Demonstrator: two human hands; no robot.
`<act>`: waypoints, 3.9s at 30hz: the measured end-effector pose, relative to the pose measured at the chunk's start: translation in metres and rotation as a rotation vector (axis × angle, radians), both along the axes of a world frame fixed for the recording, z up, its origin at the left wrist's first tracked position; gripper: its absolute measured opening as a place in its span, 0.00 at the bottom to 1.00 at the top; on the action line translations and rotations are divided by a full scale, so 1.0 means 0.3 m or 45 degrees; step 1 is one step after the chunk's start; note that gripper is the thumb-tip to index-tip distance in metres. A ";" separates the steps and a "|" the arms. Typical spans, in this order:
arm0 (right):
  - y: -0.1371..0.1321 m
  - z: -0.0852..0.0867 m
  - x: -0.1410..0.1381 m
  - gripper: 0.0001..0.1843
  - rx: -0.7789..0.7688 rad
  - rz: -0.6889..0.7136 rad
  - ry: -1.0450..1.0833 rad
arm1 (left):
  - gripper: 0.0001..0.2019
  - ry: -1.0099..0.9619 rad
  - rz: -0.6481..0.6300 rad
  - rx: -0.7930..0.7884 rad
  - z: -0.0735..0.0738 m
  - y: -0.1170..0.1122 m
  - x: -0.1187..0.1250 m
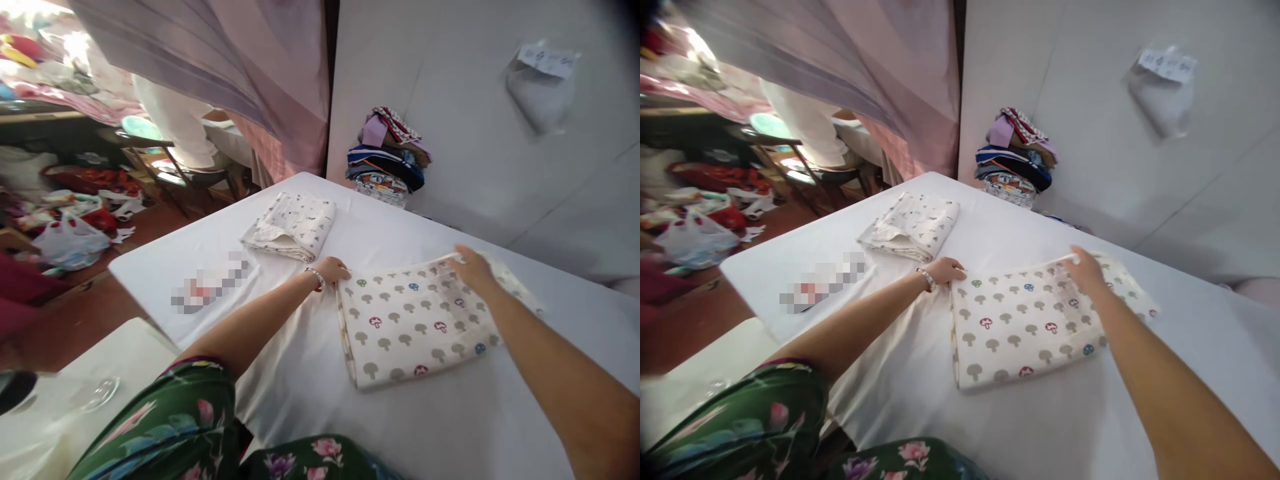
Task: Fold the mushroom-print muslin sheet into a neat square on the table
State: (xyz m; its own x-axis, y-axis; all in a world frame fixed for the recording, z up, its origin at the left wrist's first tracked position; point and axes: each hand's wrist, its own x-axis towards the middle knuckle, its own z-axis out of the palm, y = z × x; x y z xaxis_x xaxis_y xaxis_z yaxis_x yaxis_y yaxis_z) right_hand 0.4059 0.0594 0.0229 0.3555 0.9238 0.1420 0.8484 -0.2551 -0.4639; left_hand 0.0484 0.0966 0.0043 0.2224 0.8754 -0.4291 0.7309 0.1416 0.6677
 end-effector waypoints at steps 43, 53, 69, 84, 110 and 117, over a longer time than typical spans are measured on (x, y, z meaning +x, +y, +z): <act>-0.900 -0.047 -0.286 0.38 -0.041 -0.369 0.057 | 0.18 0.193 -0.523 0.391 0.003 -0.381 -0.071; -0.721 -0.054 -0.619 0.29 -0.163 0.536 -0.068 | 0.13 0.150 -0.568 0.504 0.076 -0.329 0.066; -0.695 -0.094 -0.599 0.25 -0.054 0.389 0.037 | 0.16 0.172 -0.559 0.511 -0.020 -0.296 0.200; -0.344 -0.045 -0.407 0.21 0.004 0.243 -0.161 | 0.14 0.145 -0.671 0.641 -0.022 -0.332 0.194; -0.195 0.030 -0.343 0.09 -0.469 0.693 -0.634 | 0.05 0.152 -0.859 0.950 -0.034 -0.344 0.194; -0.201 0.037 -0.343 0.07 -0.498 0.724 -0.664 | 0.06 0.137 -0.859 0.977 -0.041 -0.341 0.193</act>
